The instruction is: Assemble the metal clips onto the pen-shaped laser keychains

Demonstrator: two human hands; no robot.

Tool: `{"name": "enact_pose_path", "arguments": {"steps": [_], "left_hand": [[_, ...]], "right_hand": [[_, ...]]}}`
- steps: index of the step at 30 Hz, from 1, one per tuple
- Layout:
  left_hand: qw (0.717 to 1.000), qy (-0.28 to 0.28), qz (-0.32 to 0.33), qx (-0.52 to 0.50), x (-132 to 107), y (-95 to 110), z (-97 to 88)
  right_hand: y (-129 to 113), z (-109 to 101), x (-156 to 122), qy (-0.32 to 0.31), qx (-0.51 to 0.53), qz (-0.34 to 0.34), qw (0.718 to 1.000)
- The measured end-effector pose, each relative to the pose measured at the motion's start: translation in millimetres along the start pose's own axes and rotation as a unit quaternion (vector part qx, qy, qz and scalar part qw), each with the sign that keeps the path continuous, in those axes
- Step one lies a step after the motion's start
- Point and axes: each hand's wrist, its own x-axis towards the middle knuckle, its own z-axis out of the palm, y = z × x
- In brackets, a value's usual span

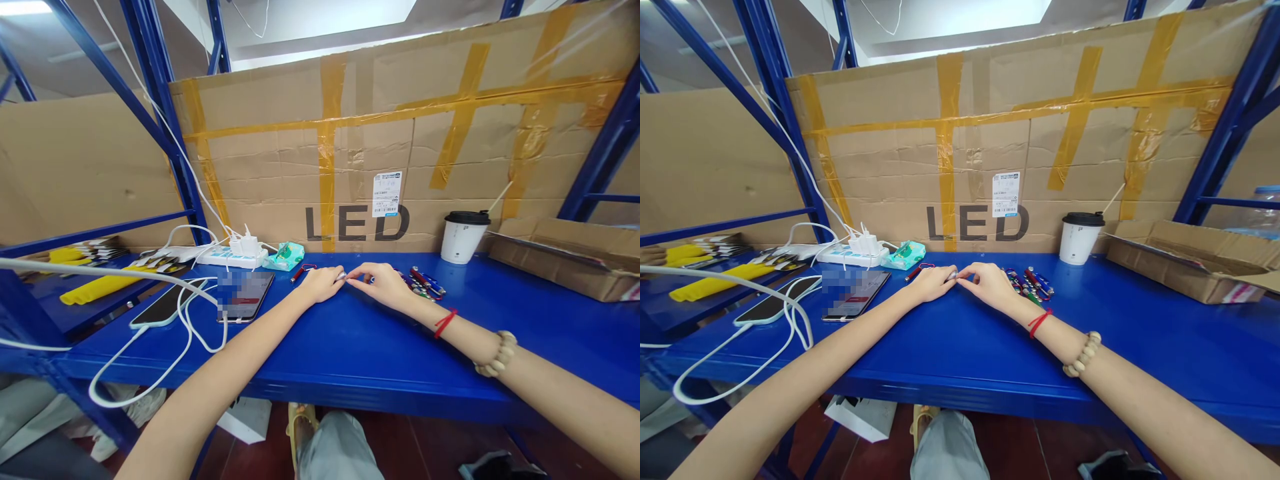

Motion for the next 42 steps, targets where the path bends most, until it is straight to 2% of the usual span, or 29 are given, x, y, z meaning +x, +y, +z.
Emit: {"name": "enact_pose_path", "arguments": {"steps": [17, 32, 42], "left_hand": [[1.0, -0.013, 0.004, -0.006, -0.4, 0.3, -1.3], [1.0, 0.0, 0.016, -0.001, 0.5, -1.1, 0.4], [1.0, -0.01, 0.018, 0.004, 1.3, -0.7, 0.2]], "right_hand": [[0.9, 3.1, -1.1, -0.015, 0.003, -0.014, 1.0], [-1.2, 3.7, -2.6, -0.066, 0.013, -0.007, 0.998], [-7.3, -0.8, -2.7, -0.065, -0.006, -0.004, 0.998]]}}
